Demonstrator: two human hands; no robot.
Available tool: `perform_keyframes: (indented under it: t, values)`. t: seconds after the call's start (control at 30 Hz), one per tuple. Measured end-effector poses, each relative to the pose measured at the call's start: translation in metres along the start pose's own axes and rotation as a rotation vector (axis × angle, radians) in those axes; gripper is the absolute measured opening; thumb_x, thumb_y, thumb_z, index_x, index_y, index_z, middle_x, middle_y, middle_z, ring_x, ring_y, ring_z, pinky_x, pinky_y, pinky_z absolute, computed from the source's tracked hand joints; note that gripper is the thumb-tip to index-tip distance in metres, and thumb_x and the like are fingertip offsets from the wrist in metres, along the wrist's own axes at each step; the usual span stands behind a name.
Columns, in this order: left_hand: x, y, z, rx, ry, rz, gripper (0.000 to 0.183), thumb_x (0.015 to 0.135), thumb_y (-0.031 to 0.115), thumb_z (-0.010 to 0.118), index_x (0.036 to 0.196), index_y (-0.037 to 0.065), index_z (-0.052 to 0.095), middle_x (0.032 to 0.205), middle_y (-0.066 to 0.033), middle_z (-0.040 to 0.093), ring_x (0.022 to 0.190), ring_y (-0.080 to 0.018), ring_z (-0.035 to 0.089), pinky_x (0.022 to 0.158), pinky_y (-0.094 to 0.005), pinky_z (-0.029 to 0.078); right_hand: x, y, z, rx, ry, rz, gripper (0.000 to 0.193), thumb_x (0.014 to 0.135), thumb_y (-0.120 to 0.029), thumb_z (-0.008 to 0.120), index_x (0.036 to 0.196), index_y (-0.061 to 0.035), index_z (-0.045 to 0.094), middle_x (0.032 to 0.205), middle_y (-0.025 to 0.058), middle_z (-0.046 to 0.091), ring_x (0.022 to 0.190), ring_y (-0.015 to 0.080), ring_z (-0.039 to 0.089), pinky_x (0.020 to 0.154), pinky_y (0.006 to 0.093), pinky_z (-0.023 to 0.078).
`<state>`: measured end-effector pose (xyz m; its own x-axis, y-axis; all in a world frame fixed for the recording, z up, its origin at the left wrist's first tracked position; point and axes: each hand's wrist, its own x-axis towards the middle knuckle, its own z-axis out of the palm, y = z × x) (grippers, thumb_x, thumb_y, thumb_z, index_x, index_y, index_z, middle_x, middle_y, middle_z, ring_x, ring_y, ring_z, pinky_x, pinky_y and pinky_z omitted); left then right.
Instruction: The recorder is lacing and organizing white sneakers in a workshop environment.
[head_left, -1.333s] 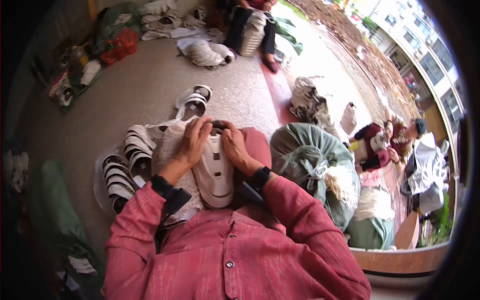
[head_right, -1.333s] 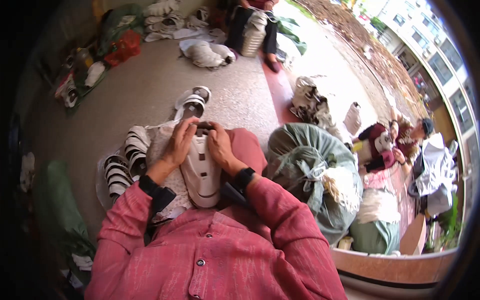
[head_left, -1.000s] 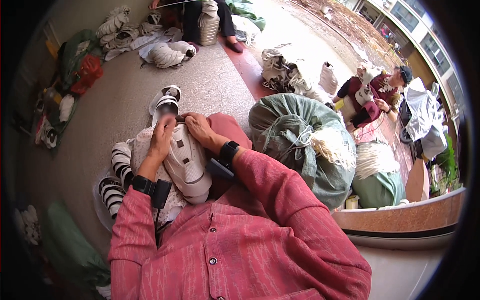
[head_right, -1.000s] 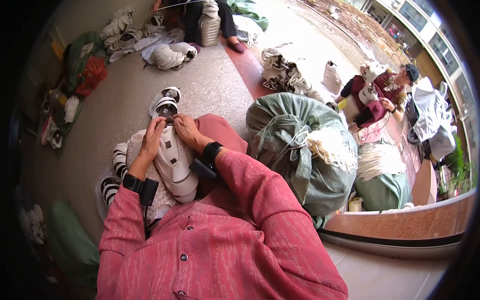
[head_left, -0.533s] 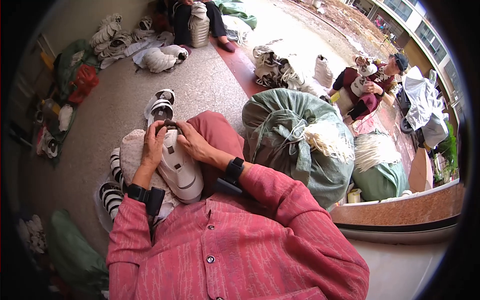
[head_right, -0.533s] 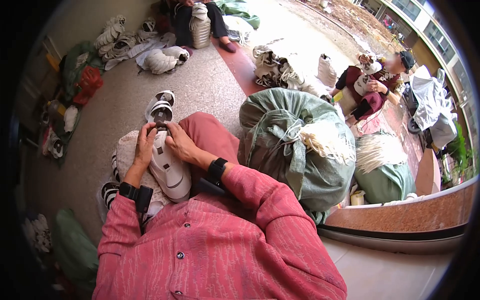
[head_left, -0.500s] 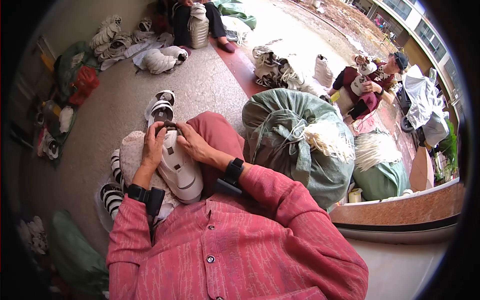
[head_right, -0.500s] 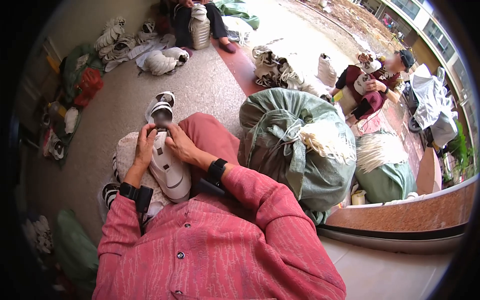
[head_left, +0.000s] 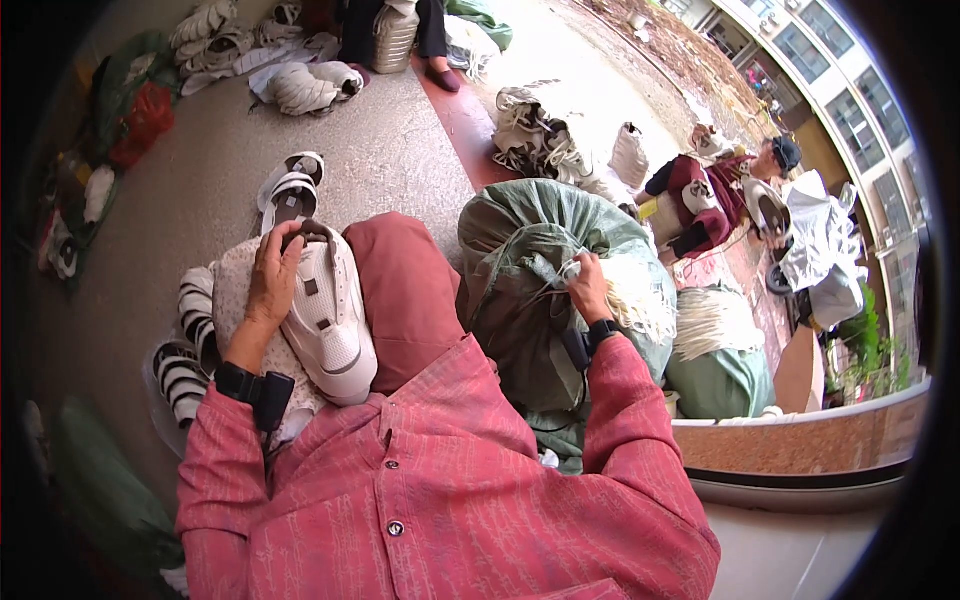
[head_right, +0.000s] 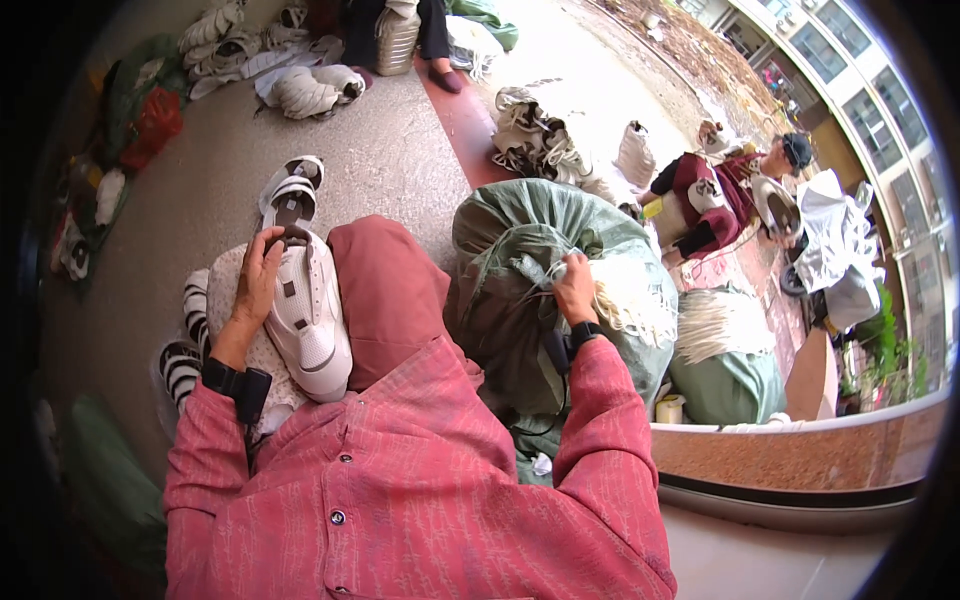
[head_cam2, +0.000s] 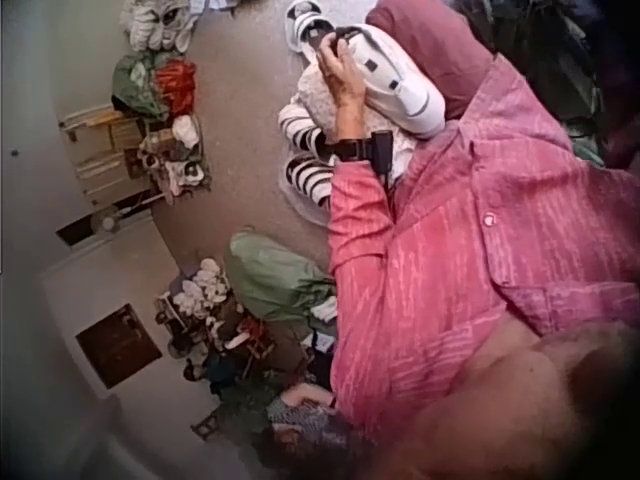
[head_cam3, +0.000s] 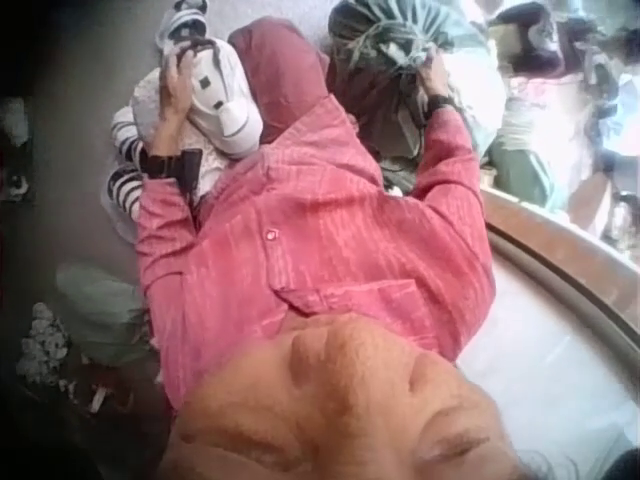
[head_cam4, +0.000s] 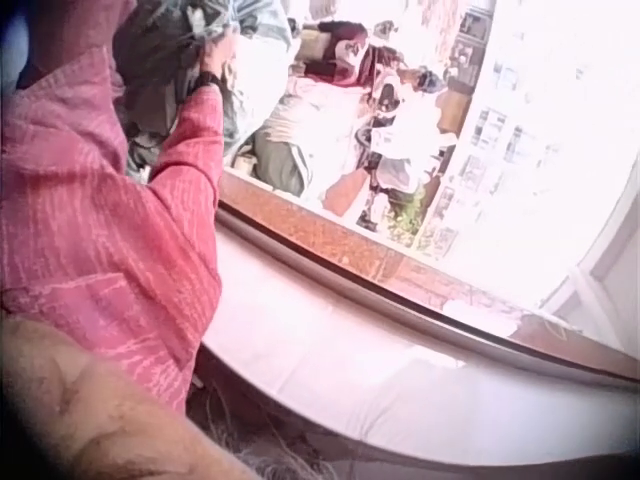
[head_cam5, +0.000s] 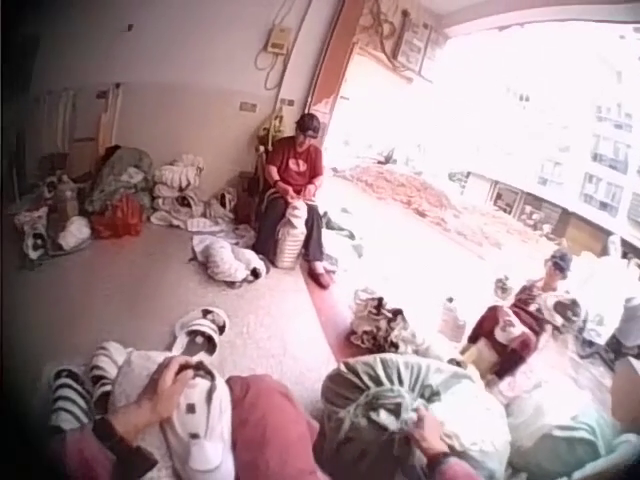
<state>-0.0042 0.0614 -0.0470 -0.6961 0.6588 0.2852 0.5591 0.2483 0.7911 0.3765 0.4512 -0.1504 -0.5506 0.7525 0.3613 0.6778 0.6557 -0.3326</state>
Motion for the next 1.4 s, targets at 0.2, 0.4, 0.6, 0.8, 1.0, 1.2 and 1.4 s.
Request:
perform_keyframes:
  t: [0.2,0.4,0.6,0.8,1.0,1.2,1.4]
  values:
    - [-0.003,0.004,-0.002,-0.001,0.01,0.001,0.032,0.099,0.027,0.048,0.121,0.004,0.052,0.115,-0.017,0.059,0.108,-0.0317,0.056,0.094,-0.0368,0.043,-0.038,0.066,-0.029,-0.321,-0.149,-0.124,0.017,0.078,-0.008,0.059,0.093,-0.0083,0.068,0.098,0.0124,0.061,0.096,0.0319,0.058,0.082,0.0429,0.046]
    - [-0.003,-0.001,0.0,-0.034,0.0,0.002,0.033,0.099,0.028,0.048,0.121,0.005,0.052,0.118,-0.0171,0.057,0.113,-0.0313,0.054,0.097,-0.0373,0.041,-0.018,0.048,-0.023,-0.219,-0.202,0.079,0.009,0.075,-0.015,0.064,0.081,-0.0139,0.07,0.094,0.0101,0.062,0.095,0.0304,0.058,0.08,0.0422,0.047]
    - [-0.001,0.005,-0.001,-0.047,0.0,0.002,0.033,0.099,0.028,0.048,0.121,0.004,0.052,0.118,-0.0168,0.057,0.113,-0.0311,0.054,0.098,-0.0371,0.04,-0.01,0.032,-0.013,-0.309,-0.075,-0.11,0.013,0.08,-0.026,0.063,0.081,-0.0139,0.068,0.097,0.0043,0.06,0.096,0.0267,0.056,0.079,0.042,0.043]
    - [0.002,0.002,0.0,-0.043,-0.022,-0.005,0.034,0.098,0.024,0.047,0.122,0.001,0.052,0.118,-0.0176,0.057,0.111,-0.0305,0.054,0.097,-0.036,0.04,0.002,-0.036,-0.005,-0.092,-0.212,-0.003,0.018,0.087,-0.023,0.059,0.083,-0.0062,0.061,0.076,0.0147,0.061,0.075,0.0352,0.06,0.068,0.0474,0.045]
    - [-0.008,-0.004,-0.014,0.352,-0.067,0.077,0.036,0.094,0.022,0.054,0.123,0.002,0.052,0.136,-0.0199,0.044,0.127,-0.0359,0.041,0.106,-0.0417,0.034,0.009,-0.242,-0.051,0.541,-0.419,-0.249,0.018,0.089,-0.016,0.047,0.095,-0.001,0.055,0.08,0.0232,0.061,0.076,0.0431,0.06,0.068,0.0478,0.046]
    - [-0.015,0.138,-0.021,-0.411,-0.384,0.147,0.063,0.081,0.012,0.072,0.135,0.004,0.043,0.145,-0.0146,0.036,0.132,-0.0286,0.038,0.11,-0.0386,0.031,0.001,-0.356,-0.111,0.841,-0.245,-0.69,0.017,0.079,-0.006,0.059,0.095,-0.0029,0.056,0.08,0.0165,0.06,0.077,0.0396,0.063,0.064,0.0468,0.048]
    - [-0.043,0.095,-0.052,-0.846,-0.528,-0.145,0.05,0.089,0.02,0.066,0.131,0.001,0.048,0.131,-0.0115,0.051,0.12,-0.0213,0.051,0.102,-0.0354,0.04,-0.008,-0.388,-0.157,1.06,-0.222,-0.966,0.012,0.082,-0.011,0.061,0.091,-0.006,0.055,0.077,0.0128,0.057,0.072,0.0325,0.06,0.062,0.0435,0.047]
